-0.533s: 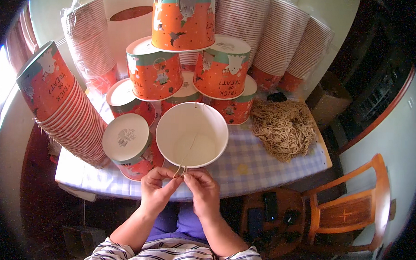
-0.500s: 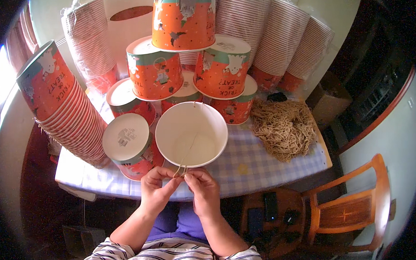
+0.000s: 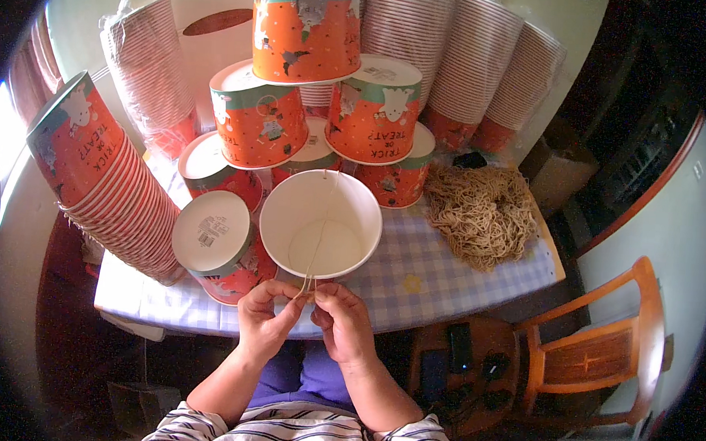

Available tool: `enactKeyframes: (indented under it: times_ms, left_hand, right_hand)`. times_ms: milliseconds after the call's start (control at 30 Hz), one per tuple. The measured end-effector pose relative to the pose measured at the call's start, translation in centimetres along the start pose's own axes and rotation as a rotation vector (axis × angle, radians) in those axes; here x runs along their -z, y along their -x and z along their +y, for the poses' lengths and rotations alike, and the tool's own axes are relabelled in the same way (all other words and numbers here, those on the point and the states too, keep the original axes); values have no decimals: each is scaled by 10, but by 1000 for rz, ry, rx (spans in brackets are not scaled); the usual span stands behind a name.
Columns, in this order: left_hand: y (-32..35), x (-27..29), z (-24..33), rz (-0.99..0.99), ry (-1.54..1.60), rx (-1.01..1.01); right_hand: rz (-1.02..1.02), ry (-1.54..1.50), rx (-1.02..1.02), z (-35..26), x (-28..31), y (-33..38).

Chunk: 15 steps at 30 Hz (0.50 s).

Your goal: Attaching string handles to paper buckets by threading the string through pre-punched holes.

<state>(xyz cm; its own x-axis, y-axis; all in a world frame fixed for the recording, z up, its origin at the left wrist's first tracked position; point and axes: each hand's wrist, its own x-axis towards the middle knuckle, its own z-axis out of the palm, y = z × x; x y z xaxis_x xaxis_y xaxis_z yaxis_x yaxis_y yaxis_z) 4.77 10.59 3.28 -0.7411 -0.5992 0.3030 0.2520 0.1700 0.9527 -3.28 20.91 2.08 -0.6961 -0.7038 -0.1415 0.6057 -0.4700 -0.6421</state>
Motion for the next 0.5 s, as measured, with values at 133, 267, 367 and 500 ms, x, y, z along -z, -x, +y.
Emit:
enactKeyframes:
  times_ms: [133, 267, 367, 500]
  left_hand:
    - [-1, 0, -1, -23, -49, -37]
    - [-1, 0, -5, -33, -75, -84]
    - [0, 0, -7, -39, -49, -99]
    - [-1, -1, -8, -33, -59, -100]
  right_hand:
    - [58, 31, 20, 2, -4, -1]
    - [9, 36, 40, 2, -2, -1]
    - [3, 40, 53, 2, -3, -1]
    - [39, 69, 48, 2, -4, -1]
